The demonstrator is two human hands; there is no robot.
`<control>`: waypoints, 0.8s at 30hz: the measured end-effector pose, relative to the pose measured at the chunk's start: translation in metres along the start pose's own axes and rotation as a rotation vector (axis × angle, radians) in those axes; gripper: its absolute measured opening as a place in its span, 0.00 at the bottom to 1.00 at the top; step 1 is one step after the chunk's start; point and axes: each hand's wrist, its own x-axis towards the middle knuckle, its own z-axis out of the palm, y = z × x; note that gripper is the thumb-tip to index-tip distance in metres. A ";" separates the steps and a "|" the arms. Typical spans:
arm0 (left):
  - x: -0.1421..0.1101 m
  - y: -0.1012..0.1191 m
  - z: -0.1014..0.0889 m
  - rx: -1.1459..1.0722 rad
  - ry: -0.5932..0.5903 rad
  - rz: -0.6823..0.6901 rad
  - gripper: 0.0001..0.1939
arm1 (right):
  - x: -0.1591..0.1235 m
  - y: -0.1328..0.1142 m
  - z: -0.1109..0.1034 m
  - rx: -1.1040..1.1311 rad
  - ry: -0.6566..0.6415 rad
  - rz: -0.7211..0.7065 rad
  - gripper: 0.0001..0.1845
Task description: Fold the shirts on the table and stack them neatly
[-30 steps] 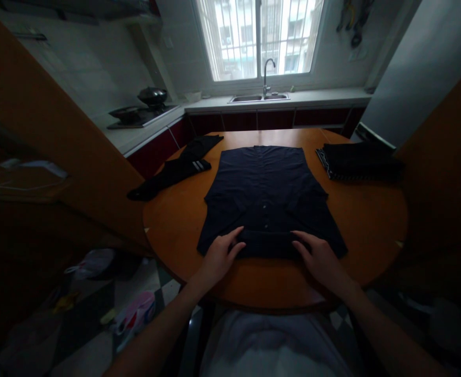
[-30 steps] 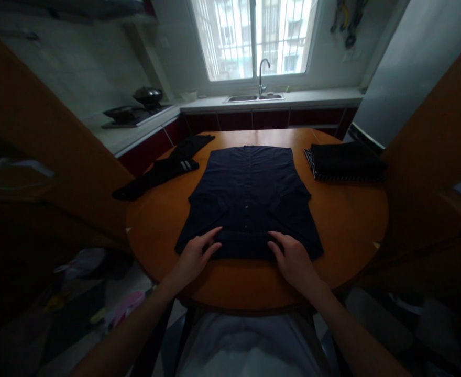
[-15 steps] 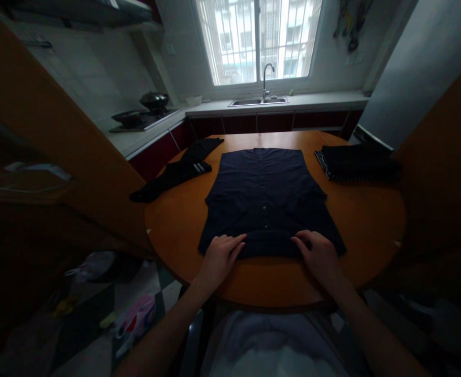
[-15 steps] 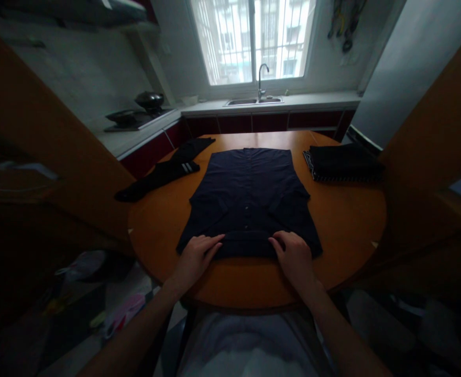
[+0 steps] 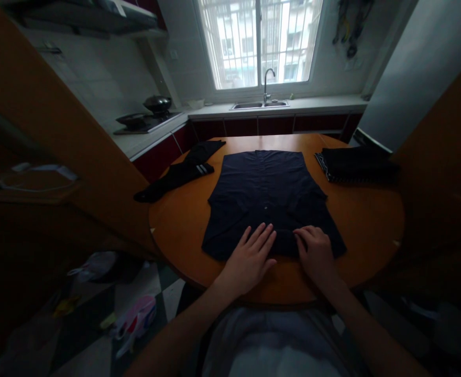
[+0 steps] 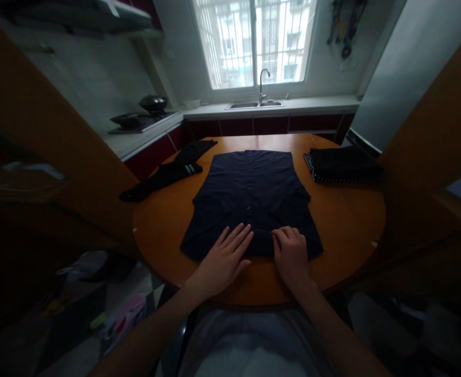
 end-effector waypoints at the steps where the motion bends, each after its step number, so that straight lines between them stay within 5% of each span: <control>1: 0.002 0.003 0.005 0.005 -0.012 -0.015 0.31 | -0.002 -0.003 0.001 0.030 0.028 -0.006 0.15; 4: 0.004 0.010 0.017 0.000 -0.025 -0.082 0.33 | -0.010 -0.016 0.003 0.132 0.032 -0.105 0.21; 9: 0.002 0.011 0.021 -0.054 -0.037 -0.099 0.33 | -0.015 -0.033 0.009 0.046 -0.231 -0.326 0.32; 20: 0.003 0.004 0.019 -0.112 -0.045 -0.067 0.35 | -0.020 -0.032 0.007 -0.143 -0.341 -0.142 0.32; 24: -0.002 0.001 0.022 -0.075 -0.016 -0.161 0.33 | -0.024 -0.029 0.001 -0.174 -0.335 -0.099 0.34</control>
